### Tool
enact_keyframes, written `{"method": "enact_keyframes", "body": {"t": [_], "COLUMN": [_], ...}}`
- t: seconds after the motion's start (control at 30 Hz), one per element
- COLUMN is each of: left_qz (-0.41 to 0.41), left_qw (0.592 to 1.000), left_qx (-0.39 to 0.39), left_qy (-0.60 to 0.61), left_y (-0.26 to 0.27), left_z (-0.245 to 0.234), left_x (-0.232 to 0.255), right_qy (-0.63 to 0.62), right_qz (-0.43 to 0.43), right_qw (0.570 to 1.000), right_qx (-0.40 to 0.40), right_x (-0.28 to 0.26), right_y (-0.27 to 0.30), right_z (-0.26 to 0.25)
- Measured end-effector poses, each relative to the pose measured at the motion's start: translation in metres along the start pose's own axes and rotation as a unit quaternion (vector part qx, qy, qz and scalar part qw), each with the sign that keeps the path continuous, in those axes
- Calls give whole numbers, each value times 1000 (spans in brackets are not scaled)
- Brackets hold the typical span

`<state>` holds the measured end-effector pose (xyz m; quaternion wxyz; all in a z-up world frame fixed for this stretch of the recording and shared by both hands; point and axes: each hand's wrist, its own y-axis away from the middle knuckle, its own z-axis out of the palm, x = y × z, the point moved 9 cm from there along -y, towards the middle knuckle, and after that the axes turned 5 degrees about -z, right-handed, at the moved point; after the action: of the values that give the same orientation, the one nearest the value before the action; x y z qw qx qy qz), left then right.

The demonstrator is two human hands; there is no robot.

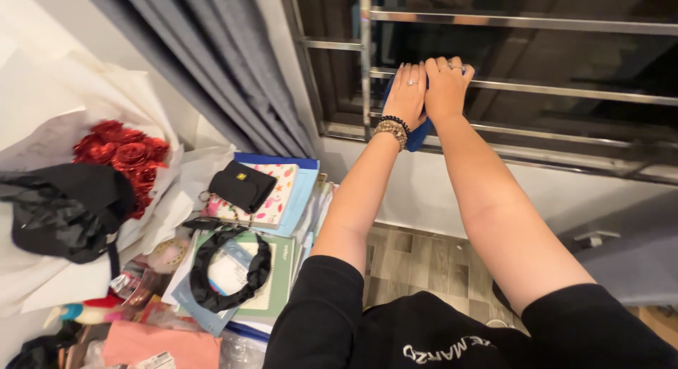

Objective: The person wipes a window with a blue cloth, moving the cloth across the glass and metal bars in repeated motions. The person folds and repositions the cloth while continuing to clean different sections of the window.

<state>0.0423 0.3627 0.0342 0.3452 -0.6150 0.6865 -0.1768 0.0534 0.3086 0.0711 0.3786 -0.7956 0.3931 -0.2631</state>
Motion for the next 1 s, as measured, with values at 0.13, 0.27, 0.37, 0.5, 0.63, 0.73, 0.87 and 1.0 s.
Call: {"method": "enact_keyframes", "body": {"t": [0.13,0.27,0.37,0.5,0.63,0.73,0.87,1.0], "left_qz": [-7,-23,-7,-36,-91,-120,-142,-150], "left_qw": [999,999,999,998,988,983,978,977], "left_qx": [18,8,-7,-30,-67,-51,-48,-26], "left_qy": [41,35,44,33,102,130,145,150], "left_y": [9,13,16,14,12,10,7,2], "left_z": [2,14,16,5,6,8,12,-10], "left_x": [-34,-53,-54,-54,-50,-47,-33,-6], "right_qy": [37,62,88,124,87,60,55,55], "right_qz": [-27,-20,7,-54,-60,-47,-67,-75], "right_qw": [997,997,996,991,993,994,994,993], "right_qx": [63,48,-12,14,-47,-75,-66,-70], "right_x": [-33,-51,-49,-41,-32,-26,-16,7], "right_y": [-14,-22,-24,-19,-15,-14,-11,-1], "right_z": [10,24,39,57,67,74,63,50]}}
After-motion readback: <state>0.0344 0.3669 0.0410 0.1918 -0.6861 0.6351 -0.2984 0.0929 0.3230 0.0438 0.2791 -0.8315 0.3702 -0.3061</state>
